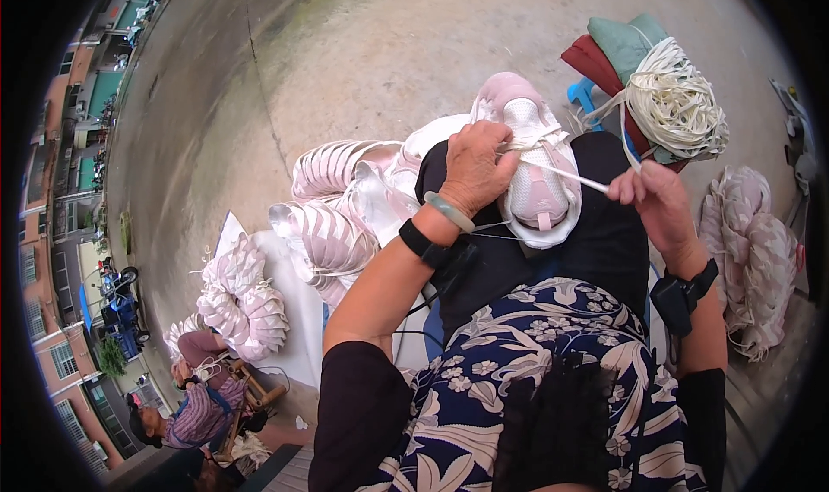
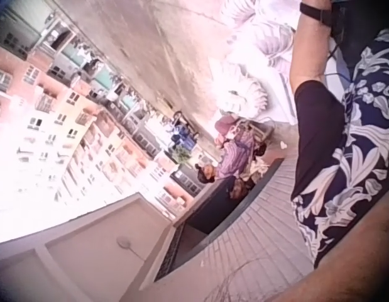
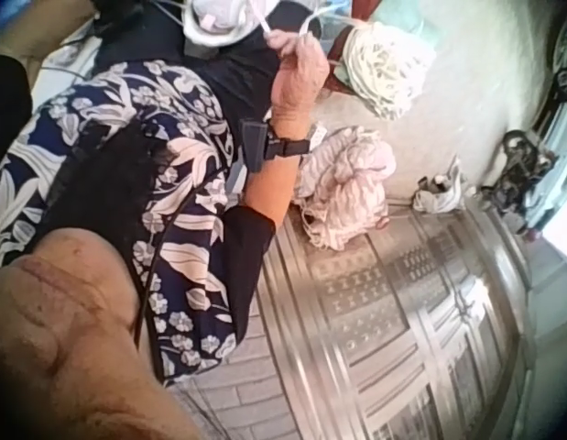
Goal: Insert and thread white laces through the eyelets of pink and white sneakers.
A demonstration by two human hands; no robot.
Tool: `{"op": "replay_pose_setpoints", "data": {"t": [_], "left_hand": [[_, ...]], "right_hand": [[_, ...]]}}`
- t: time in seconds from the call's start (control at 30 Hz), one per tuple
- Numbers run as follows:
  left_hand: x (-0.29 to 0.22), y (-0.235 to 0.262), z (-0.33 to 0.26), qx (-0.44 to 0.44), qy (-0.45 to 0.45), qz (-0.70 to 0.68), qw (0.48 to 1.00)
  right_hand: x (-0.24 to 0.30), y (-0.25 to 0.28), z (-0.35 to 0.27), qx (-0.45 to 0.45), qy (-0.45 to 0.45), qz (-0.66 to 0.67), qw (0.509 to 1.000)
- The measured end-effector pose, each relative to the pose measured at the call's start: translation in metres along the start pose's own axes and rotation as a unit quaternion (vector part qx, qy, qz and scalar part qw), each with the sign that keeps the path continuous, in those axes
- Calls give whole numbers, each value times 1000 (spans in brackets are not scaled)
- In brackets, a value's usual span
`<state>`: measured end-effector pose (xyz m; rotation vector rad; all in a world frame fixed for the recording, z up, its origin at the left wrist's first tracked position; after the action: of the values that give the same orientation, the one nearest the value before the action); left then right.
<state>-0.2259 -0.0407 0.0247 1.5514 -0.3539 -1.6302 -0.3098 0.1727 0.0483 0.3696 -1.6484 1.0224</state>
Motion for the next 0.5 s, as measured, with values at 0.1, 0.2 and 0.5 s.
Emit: {"op": "replay_pose_setpoints", "data": {"t": [0.1,0.2,0.5], "left_hand": [[9,-6,0,1,50,-35,998],[9,-6,3,-10,79,-38,996],[2,-3,7,33,128,-2,991]], "right_hand": [[-27,35,-22,-44,-77,-72,993],[-36,83,-33,-184,-159,-112,963],[17,16,15,-100,262,-598,751]]}}
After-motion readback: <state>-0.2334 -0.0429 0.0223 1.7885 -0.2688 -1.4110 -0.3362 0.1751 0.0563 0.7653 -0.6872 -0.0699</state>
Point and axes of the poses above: each hand's wrist, its own z-axis towards the middle knuckle, its own y-axis out of the back of the hand, x = y × z, the point moved 8 cm from there along z, towards the middle knuckle, and after that the axes turned 5 degrees about y, right-handed, at the moved point
